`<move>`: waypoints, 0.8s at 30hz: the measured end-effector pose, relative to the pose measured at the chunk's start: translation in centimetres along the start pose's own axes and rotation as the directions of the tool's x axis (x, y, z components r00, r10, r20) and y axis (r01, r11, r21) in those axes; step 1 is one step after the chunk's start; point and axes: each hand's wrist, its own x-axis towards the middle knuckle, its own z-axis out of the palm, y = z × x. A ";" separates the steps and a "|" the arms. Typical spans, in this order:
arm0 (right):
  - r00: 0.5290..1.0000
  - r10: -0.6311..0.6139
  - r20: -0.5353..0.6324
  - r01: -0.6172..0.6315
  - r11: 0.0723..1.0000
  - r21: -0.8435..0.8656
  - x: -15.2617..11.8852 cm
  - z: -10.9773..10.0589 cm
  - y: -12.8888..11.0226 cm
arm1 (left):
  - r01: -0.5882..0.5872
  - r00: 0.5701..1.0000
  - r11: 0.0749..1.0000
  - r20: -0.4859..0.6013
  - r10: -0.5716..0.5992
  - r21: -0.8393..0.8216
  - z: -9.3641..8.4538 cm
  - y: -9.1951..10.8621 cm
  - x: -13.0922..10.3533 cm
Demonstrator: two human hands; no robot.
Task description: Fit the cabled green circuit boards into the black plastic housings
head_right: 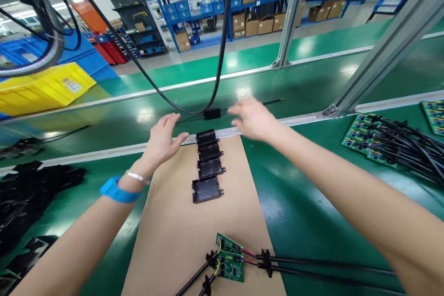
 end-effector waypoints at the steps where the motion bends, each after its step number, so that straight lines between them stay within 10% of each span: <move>1: 0.998 -0.031 0.060 0.029 0.999 0.032 -2.4 0.3 -1.9 | -0.022 0.999 0.999 0.035 0.023 -0.038 -0.2 1.0 -2.0; 4: 0.885 -0.163 0.436 0.026 0.952 0.304 -10.2 0.8 -7.5 | -0.019 0.963 0.956 0.251 0.096 -0.293 -1.8 5.1 -9.5; 8: 0.850 -0.079 0.521 -0.131 0.926 0.355 -15.0 1.1 -10.9 | 0.199 0.858 0.817 0.499 0.121 -0.541 -2.8 9.8 -16.0; 16: 0.955 0.084 0.283 -0.207 0.874 0.439 -10.4 1.0 -11.1 | 0.292 0.888 0.850 0.454 -0.071 -0.438 -2.2 10.8 -14.6; 24: 0.869 0.134 0.476 -0.160 0.987 0.013 -13.4 2.6 -13.1 | 0.259 0.767 0.925 0.641 -0.024 -0.276 -2.5 11.2 -15.6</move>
